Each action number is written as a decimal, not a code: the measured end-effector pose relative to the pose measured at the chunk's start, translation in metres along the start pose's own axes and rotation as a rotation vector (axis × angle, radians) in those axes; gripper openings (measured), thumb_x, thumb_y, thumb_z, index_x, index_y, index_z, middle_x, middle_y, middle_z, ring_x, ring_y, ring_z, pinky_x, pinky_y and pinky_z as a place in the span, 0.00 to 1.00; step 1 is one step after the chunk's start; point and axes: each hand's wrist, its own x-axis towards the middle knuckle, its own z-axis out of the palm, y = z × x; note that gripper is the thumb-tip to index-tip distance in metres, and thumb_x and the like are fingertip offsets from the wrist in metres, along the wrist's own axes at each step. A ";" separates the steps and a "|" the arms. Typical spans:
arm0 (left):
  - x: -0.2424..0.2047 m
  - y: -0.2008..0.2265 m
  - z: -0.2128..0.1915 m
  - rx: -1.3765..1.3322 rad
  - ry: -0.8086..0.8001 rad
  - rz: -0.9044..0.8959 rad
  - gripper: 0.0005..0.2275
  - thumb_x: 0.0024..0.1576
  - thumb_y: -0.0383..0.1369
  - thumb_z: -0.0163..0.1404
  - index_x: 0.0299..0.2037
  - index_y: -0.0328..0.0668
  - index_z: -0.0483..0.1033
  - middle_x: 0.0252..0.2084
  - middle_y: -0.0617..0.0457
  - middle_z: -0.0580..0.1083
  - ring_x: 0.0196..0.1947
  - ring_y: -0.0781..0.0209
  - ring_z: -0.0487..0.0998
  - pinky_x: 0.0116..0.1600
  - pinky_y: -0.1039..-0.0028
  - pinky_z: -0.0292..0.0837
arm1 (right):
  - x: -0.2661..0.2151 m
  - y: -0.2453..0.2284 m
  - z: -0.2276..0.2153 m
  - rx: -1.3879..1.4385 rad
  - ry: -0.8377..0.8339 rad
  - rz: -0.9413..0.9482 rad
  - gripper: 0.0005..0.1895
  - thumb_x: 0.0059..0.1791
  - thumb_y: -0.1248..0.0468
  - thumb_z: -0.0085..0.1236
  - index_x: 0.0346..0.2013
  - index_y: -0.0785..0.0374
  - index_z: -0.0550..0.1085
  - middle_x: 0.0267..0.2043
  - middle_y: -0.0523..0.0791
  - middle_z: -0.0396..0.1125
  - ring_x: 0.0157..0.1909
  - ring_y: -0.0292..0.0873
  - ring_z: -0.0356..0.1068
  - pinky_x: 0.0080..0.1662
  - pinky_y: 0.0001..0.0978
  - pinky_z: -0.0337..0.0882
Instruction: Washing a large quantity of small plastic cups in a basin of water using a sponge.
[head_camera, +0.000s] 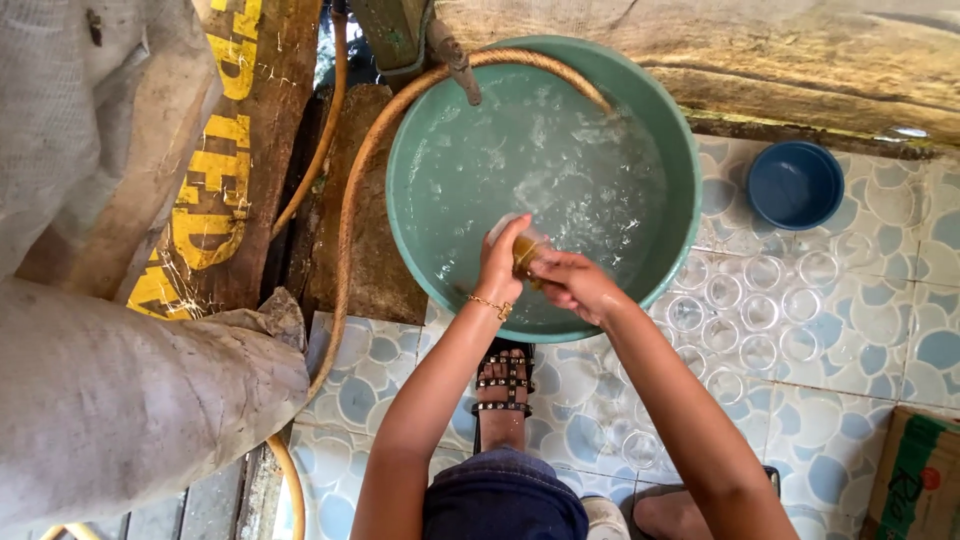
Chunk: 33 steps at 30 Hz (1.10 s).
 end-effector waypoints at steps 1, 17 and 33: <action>0.011 -0.004 -0.001 -0.031 -0.018 0.037 0.23 0.43 0.36 0.70 0.43 0.45 0.68 0.36 0.50 0.68 0.36 0.53 0.76 0.37 0.61 0.77 | -0.002 0.002 -0.001 0.273 -0.012 -0.002 0.10 0.52 0.74 0.54 0.47 0.72 0.74 0.16 0.40 0.54 0.10 0.26 0.47 0.11 0.15 0.50; -0.017 0.010 -0.001 0.021 0.113 0.040 0.15 0.43 0.40 0.66 0.35 0.44 0.79 0.34 0.52 0.73 0.35 0.57 0.76 0.41 0.67 0.74 | -0.020 0.008 0.026 -0.292 -0.062 -0.380 0.04 0.50 0.74 0.59 0.35 0.75 0.74 0.47 0.48 0.64 0.21 0.41 0.72 0.27 0.32 0.77; -0.046 0.010 0.005 -0.125 0.045 0.412 0.28 0.44 0.24 0.68 0.51 0.50 0.66 0.44 0.52 0.72 0.42 0.64 0.75 0.45 0.76 0.75 | 0.022 0.021 0.003 0.251 0.285 -0.126 0.14 0.53 0.58 0.62 0.34 0.67 0.74 0.12 0.41 0.53 0.05 0.31 0.47 0.15 0.23 0.50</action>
